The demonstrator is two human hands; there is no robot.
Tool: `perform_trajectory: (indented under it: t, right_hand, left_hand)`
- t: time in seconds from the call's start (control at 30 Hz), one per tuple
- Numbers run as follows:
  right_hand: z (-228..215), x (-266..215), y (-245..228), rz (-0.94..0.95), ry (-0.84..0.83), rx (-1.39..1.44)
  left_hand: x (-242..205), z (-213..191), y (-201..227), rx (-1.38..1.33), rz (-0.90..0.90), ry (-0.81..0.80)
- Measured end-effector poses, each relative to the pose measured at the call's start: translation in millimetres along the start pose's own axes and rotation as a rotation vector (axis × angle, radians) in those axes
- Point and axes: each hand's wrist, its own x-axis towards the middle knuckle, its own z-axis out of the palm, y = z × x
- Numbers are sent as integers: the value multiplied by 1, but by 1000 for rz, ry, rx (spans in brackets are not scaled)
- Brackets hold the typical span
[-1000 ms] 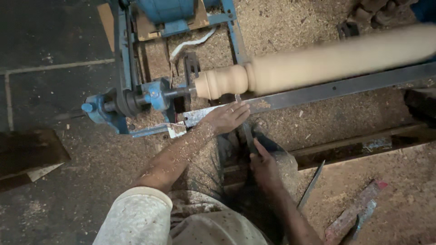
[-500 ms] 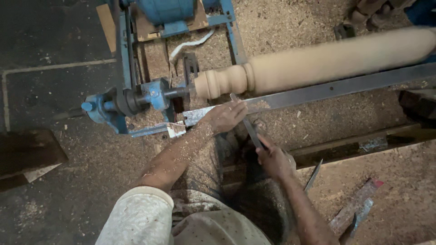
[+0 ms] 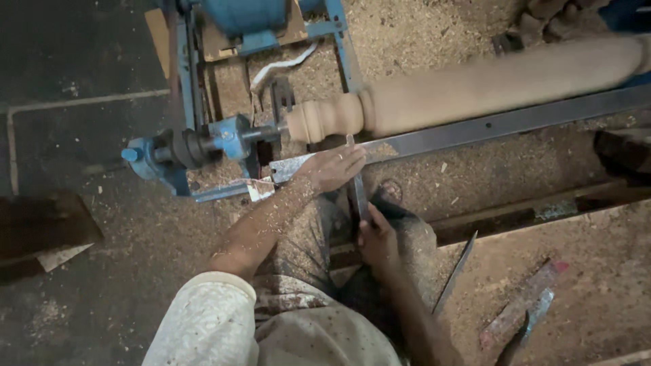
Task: The person uses a chisel to shape a piece of wood spinning on a lathe. They hold the tool against the rotating wood to carve a decorative design, creating wood shavings that fall to the floor.
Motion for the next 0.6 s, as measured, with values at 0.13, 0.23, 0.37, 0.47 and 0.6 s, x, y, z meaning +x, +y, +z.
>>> perform_trajectory:
  t: [0.13,0.23,0.37,0.47,0.6]
  right_hand:
    - [25,-13,-15,66,79,-82]
    - [40,-22,-27,153,133,-89]
    - [35,-16,-7,95,125,-52]
    - [14,-1,11,-144,-71,263]
    - [-4,0,-15,-26,13,-295]
  left_hand:
    - [3,1,-3,57,55,-30]
    - [4,4,-3,52,47,-58]
    - [-3,8,4,57,-26,0]
    - [0,16,6,105,-13,-37]
    - [-3,23,5,26,-30,-27]
